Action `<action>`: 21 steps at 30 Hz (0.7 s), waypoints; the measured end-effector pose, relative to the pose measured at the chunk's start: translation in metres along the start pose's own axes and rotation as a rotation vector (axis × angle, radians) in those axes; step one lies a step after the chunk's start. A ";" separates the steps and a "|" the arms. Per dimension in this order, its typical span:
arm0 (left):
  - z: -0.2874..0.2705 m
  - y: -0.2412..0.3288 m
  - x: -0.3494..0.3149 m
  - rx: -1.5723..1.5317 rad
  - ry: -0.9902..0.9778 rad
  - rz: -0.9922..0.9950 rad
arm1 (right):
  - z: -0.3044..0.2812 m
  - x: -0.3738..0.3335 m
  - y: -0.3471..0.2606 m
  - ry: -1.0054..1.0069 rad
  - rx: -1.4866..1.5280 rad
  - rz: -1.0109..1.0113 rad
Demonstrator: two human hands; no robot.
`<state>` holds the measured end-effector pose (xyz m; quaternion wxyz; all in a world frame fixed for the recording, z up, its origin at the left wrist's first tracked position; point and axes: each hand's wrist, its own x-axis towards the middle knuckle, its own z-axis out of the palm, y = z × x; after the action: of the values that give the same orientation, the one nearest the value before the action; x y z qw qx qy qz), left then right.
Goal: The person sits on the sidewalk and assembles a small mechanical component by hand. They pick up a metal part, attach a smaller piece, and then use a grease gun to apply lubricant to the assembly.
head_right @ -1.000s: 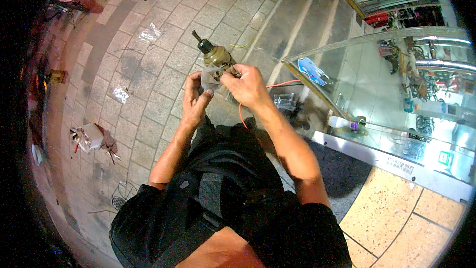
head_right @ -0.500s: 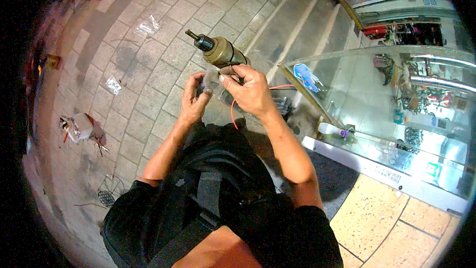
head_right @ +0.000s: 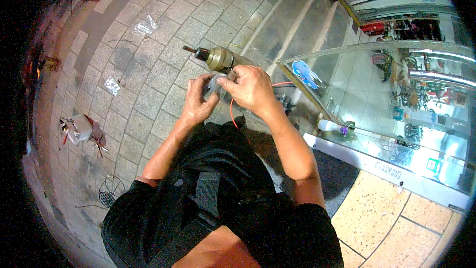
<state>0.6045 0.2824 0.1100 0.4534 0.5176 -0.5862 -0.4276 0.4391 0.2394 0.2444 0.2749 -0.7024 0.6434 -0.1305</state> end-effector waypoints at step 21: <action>0.020 -0.027 -0.021 -0.742 -0.360 -0.515 | -0.014 -0.027 0.005 0.029 -0.272 -0.362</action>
<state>0.5920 0.3013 0.0771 0.3780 0.3670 -0.3163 -0.7889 0.4240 0.2623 0.2573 0.1404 -0.8349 0.5227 -0.0999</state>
